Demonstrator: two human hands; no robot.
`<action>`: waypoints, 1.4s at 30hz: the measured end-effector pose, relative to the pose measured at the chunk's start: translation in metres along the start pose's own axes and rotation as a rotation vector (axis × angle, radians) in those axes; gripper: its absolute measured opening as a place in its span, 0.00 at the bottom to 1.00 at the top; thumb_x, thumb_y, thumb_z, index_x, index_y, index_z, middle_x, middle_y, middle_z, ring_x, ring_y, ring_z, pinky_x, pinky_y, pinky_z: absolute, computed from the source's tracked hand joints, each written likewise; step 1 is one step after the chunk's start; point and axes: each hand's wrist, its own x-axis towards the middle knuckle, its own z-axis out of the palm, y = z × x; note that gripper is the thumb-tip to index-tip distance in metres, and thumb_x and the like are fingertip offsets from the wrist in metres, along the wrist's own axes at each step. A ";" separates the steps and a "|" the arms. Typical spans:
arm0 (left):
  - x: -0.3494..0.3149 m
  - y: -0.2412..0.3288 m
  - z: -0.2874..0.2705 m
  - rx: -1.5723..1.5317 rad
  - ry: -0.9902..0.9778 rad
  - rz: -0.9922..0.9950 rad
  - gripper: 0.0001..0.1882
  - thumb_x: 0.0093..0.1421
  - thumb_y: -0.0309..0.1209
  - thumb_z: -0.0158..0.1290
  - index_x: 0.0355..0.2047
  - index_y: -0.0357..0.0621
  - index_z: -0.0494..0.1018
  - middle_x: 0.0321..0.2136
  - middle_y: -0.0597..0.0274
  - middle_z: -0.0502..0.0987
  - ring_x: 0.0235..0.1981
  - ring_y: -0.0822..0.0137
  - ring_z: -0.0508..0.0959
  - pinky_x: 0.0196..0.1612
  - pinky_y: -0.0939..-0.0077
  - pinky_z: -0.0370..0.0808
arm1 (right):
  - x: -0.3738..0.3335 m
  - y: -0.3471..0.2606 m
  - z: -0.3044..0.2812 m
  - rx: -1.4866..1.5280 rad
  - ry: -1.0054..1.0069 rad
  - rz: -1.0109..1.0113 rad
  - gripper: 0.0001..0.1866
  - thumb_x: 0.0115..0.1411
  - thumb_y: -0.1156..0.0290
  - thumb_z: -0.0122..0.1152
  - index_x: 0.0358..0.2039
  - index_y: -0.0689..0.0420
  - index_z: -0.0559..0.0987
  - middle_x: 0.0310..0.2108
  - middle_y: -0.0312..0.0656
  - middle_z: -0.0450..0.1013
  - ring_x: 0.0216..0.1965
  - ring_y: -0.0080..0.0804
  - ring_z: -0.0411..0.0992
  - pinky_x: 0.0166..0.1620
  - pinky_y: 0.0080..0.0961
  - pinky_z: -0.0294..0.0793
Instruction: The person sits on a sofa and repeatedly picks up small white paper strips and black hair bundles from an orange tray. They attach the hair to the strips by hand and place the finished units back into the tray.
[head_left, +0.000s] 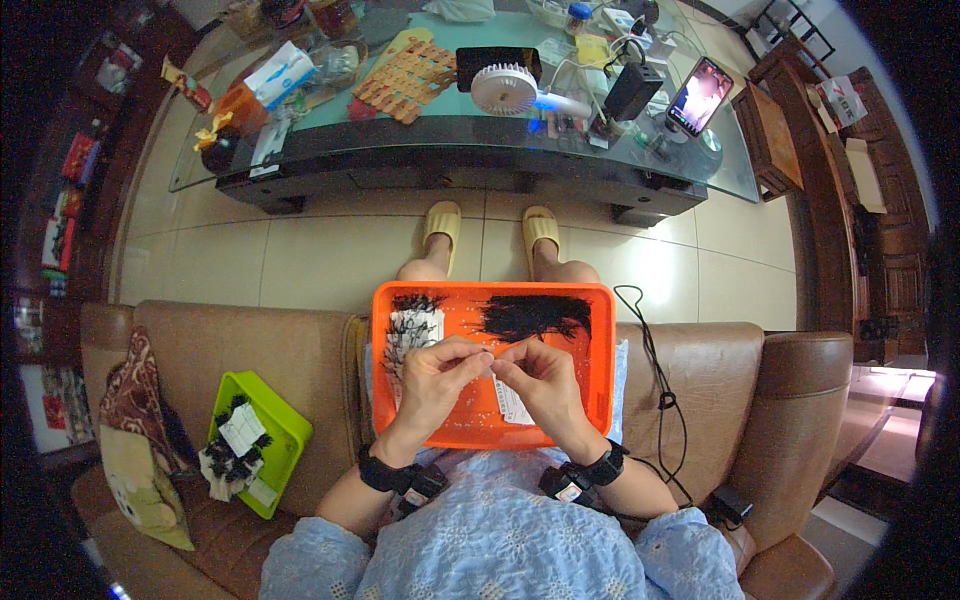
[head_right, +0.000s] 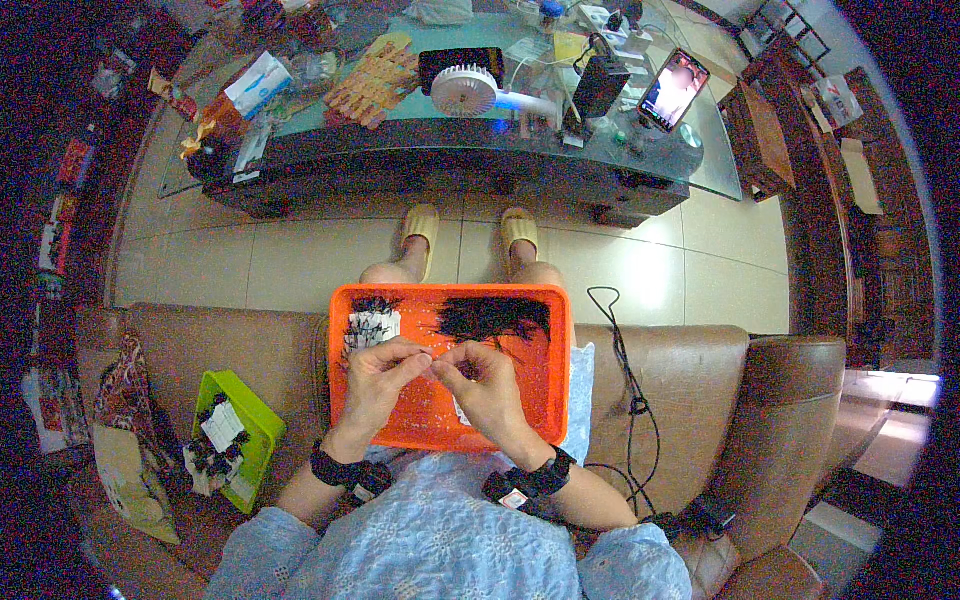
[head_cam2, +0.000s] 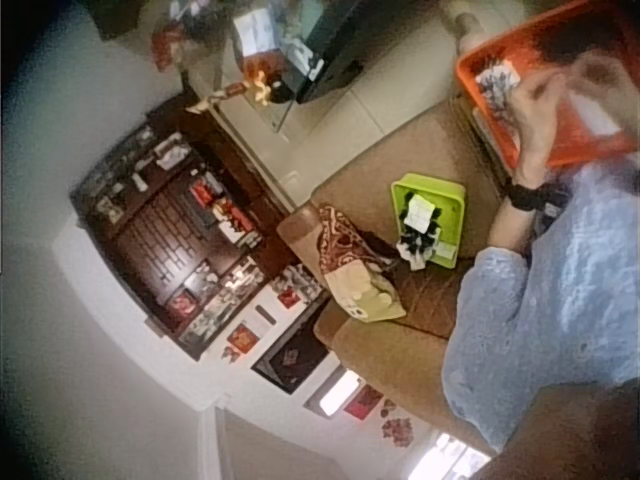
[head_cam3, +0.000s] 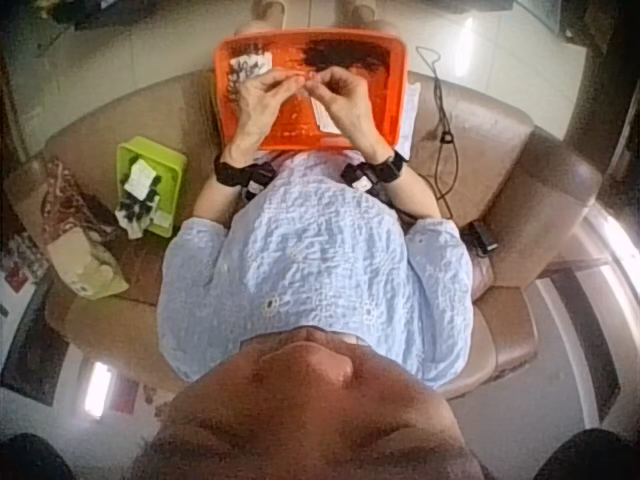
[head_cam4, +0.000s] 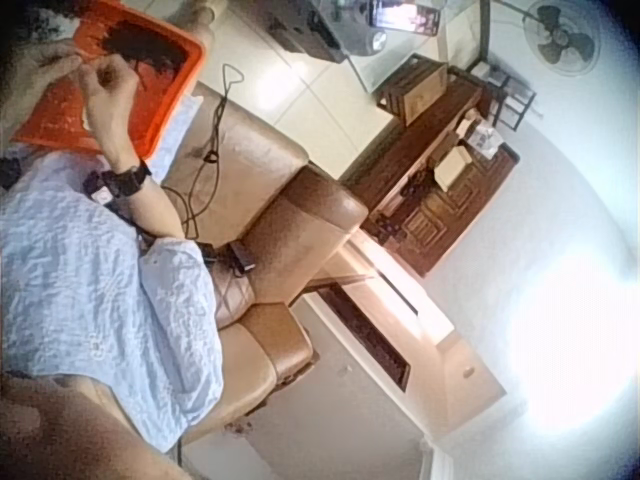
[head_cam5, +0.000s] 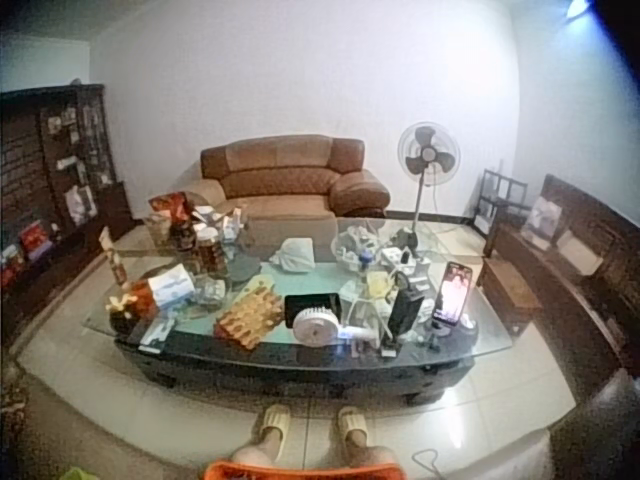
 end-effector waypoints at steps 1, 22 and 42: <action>0.000 0.001 0.000 -0.010 0.000 -0.012 0.05 0.58 0.23 0.56 0.32 0.33 0.79 0.27 0.62 0.80 0.29 0.77 0.77 0.34 0.84 0.73 | 0.000 0.000 0.001 0.013 0.000 -0.012 0.05 0.58 0.73 0.62 0.29 0.62 0.78 0.24 0.33 0.75 0.24 0.17 0.69 0.27 0.17 0.69; 0.003 0.012 -0.010 -0.092 -0.010 -0.065 0.03 0.56 0.26 0.56 0.26 0.40 0.77 0.22 0.73 0.71 0.21 0.82 0.67 0.24 0.86 0.61 | 0.006 0.006 -0.003 0.508 -0.346 0.130 0.04 0.61 0.72 0.59 0.35 0.56 0.76 0.30 0.34 0.73 0.30 0.19 0.71 0.33 0.17 0.70; 0.017 0.037 -0.030 0.859 -0.146 0.823 0.10 0.43 0.19 0.59 0.29 0.40 0.76 0.30 0.58 0.77 0.34 0.55 0.77 0.43 0.60 0.72 | 0.006 -0.012 -0.018 0.325 -0.350 0.259 0.02 0.58 0.75 0.60 0.31 0.58 0.78 0.26 0.31 0.75 0.25 0.15 0.71 0.29 0.14 0.70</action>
